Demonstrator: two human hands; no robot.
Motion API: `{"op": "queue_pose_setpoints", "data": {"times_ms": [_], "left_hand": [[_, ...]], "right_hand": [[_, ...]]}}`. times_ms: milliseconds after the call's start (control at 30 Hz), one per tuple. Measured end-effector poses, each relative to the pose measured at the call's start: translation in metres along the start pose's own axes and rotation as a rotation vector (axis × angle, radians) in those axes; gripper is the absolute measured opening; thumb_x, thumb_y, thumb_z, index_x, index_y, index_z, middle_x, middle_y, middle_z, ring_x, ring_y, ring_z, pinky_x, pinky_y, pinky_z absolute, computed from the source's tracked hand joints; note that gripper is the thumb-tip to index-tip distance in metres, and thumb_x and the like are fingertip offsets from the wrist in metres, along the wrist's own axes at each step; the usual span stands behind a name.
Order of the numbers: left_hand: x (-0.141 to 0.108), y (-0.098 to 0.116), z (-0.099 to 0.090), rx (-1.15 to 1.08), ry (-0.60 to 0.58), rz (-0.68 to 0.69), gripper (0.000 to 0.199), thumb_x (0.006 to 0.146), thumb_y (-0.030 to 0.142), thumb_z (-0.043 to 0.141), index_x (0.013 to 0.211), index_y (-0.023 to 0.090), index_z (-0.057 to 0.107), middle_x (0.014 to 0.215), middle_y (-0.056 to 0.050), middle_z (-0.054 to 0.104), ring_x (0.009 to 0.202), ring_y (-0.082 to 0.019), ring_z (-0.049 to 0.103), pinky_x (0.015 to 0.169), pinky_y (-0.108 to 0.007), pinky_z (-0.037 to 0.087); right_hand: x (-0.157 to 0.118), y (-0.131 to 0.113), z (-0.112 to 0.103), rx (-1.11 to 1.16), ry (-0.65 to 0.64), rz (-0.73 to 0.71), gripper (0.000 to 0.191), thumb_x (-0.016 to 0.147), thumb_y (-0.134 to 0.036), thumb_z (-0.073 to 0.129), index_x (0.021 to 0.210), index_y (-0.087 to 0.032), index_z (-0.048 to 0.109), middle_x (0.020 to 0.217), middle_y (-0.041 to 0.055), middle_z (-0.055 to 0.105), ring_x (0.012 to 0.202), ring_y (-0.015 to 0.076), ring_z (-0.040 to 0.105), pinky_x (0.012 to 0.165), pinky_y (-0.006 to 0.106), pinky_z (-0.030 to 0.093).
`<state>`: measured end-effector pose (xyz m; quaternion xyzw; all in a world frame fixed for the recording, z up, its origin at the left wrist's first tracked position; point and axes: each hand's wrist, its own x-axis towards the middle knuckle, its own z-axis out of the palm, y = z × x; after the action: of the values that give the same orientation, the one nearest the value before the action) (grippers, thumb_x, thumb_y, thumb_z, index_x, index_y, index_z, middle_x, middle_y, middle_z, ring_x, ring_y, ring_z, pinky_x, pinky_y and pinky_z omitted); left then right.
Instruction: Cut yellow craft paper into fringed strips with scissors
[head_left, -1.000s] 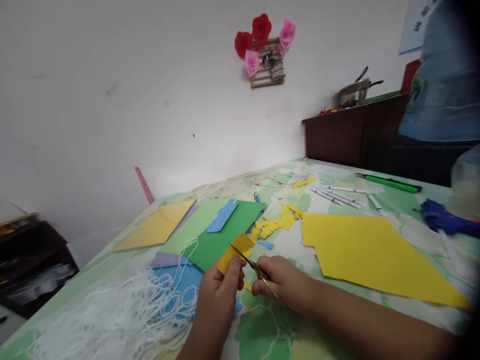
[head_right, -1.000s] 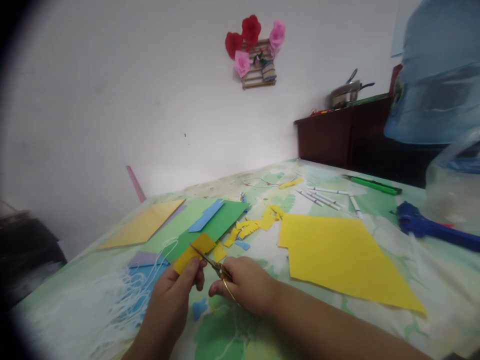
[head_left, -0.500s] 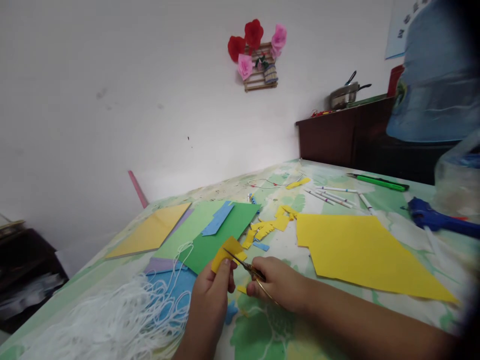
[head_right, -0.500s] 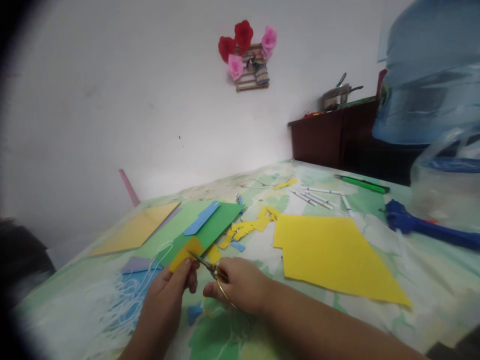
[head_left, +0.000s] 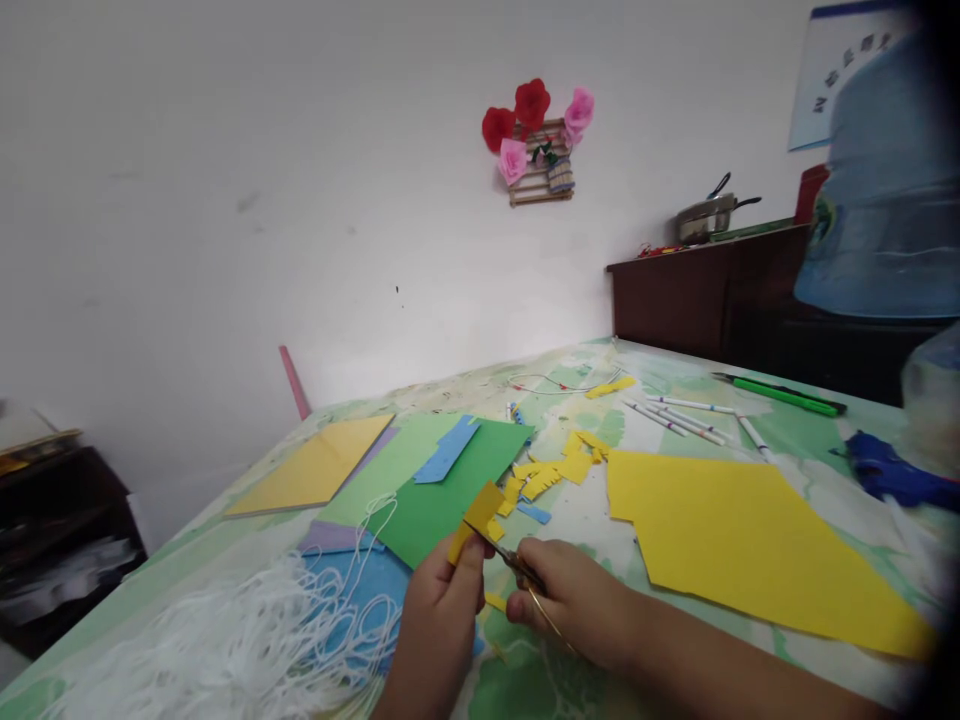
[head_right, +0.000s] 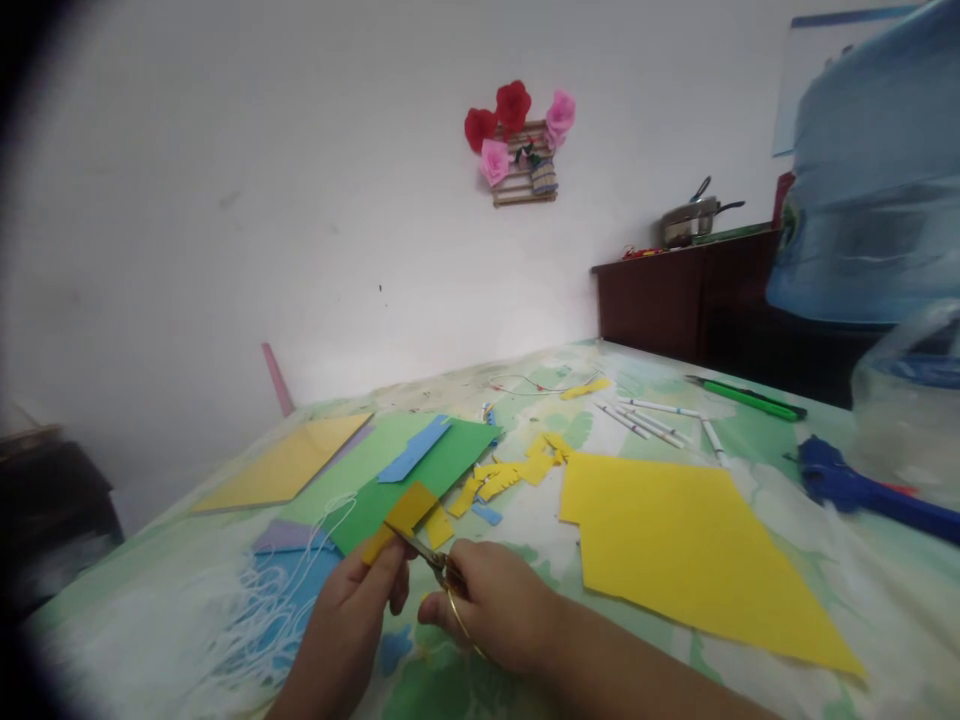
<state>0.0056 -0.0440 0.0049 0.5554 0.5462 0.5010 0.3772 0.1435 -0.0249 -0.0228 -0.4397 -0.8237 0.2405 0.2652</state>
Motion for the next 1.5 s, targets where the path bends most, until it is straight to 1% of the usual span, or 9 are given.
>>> {"op": "queue_pose_setpoints", "data": {"times_ms": [233, 533, 700, 833, 933, 1000, 1133, 1367, 1500], "left_hand": [[-0.0005, 0.0014, 0.0007, -0.017, -0.006, -0.025, 0.033, 0.068, 0.047, 0.043, 0.060, 0.015, 0.051, 0.041, 0.006, 0.036, 0.043, -0.008, 0.033, 0.043, -0.021, 0.027], [-0.0011, -0.0020, 0.0010, -0.077, 0.018, -0.043, 0.033, 0.066, 0.047, 0.046, 0.063, 0.015, 0.053, 0.040, 0.006, 0.036, 0.042, -0.009, 0.035, 0.044, -0.021, 0.028], [0.0007, -0.0026, 0.0014, -0.161, 0.001, -0.060, 0.031, 0.067, 0.043, 0.046, 0.058, 0.015, 0.054, 0.038, 0.007, 0.035, 0.040, -0.007, 0.034, 0.044, -0.020, 0.028], [0.0014, -0.0025, -0.0010, -0.170, -0.011, -0.052, 0.028, 0.068, 0.040, 0.045, 0.058, 0.015, 0.053, 0.039, 0.006, 0.037, 0.042, -0.008, 0.036, 0.045, -0.021, 0.029], [0.0015, -0.0024, -0.0033, -0.141, -0.024, -0.035, 0.028, 0.070, 0.039, 0.043, 0.059, 0.015, 0.052, 0.042, 0.005, 0.039, 0.045, -0.009, 0.037, 0.047, -0.022, 0.030], [0.0011, -0.0014, -0.0037, -0.120, -0.013, -0.048, 0.028, 0.071, 0.038, 0.042, 0.058, 0.015, 0.051, 0.042, 0.005, 0.040, 0.045, -0.009, 0.037, 0.047, -0.022, 0.029], [-0.0002, 0.0012, -0.0017, -0.166, 0.000, -0.069, 0.029, 0.071, 0.041, 0.042, 0.059, 0.016, 0.051, 0.040, 0.006, 0.036, 0.042, -0.008, 0.034, 0.044, -0.022, 0.028], [-0.0017, -0.0030, -0.0007, -0.028, 0.018, 0.026, 0.034, 0.070, 0.046, 0.042, 0.060, 0.015, 0.052, 0.041, 0.006, 0.036, 0.043, -0.009, 0.034, 0.043, -0.021, 0.027], [-0.0034, -0.0010, 0.0008, 0.025, 0.061, 0.083, 0.034, 0.070, 0.046, 0.042, 0.058, 0.016, 0.052, 0.040, 0.006, 0.035, 0.041, -0.009, 0.033, 0.043, -0.022, 0.026]], "right_hand": [[0.0003, -0.0039, -0.0030, 0.002, -0.016, -0.016, 0.028, 0.074, -0.044, 0.045, 0.072, -0.016, 0.047, 0.067, -0.0002, 0.051, 0.058, 0.0102, 0.042, 0.049, 0.019, 0.027], [-0.0001, -0.0038, -0.0034, -0.018, -0.036, 0.018, 0.030, 0.073, -0.046, 0.045, 0.072, -0.016, 0.048, 0.068, 0.0013, 0.053, 0.060, 0.0116, 0.045, 0.049, 0.019, 0.028], [-0.0002, -0.0030, -0.0029, -0.007, -0.049, 0.036, 0.030, 0.073, -0.046, 0.045, 0.073, -0.016, 0.050, 0.069, 0.0012, 0.055, 0.061, 0.0117, 0.045, 0.050, 0.019, 0.029], [0.0000, -0.0050, -0.0043, -0.012, -0.054, 0.031, 0.033, 0.074, -0.048, 0.043, 0.074, -0.016, 0.050, 0.071, 0.0027, 0.056, 0.063, 0.0127, 0.046, 0.052, 0.020, 0.029], [-0.0008, -0.0045, -0.0047, -0.004, -0.051, 0.025, 0.031, 0.074, -0.047, 0.044, 0.072, -0.016, 0.049, 0.069, 0.0012, 0.054, 0.062, 0.0118, 0.044, 0.051, 0.019, 0.029], [-0.0017, -0.0025, -0.0034, 0.003, -0.036, 0.008, 0.031, 0.073, -0.047, 0.044, 0.070, -0.016, 0.046, 0.065, -0.0006, 0.051, 0.058, 0.0102, 0.041, 0.049, 0.018, 0.027], [-0.0032, 0.0015, 0.0010, -0.013, 0.014, -0.034, 0.033, 0.071, -0.049, 0.045, 0.069, -0.017, 0.040, 0.060, -0.0033, 0.045, 0.052, 0.0079, 0.035, 0.045, 0.018, 0.023], [-0.0035, -0.0001, 0.0018, -0.010, 0.009, -0.031, 0.029, 0.072, -0.046, 0.045, 0.068, -0.017, 0.039, 0.059, -0.0037, 0.043, 0.052, 0.0080, 0.035, 0.044, 0.018, 0.022], [-0.0027, 0.0007, 0.0011, -0.017, 0.017, -0.034, 0.030, 0.071, -0.046, 0.046, 0.067, -0.018, 0.038, 0.060, -0.0035, 0.044, 0.053, 0.0083, 0.035, 0.045, 0.018, 0.022]]}}
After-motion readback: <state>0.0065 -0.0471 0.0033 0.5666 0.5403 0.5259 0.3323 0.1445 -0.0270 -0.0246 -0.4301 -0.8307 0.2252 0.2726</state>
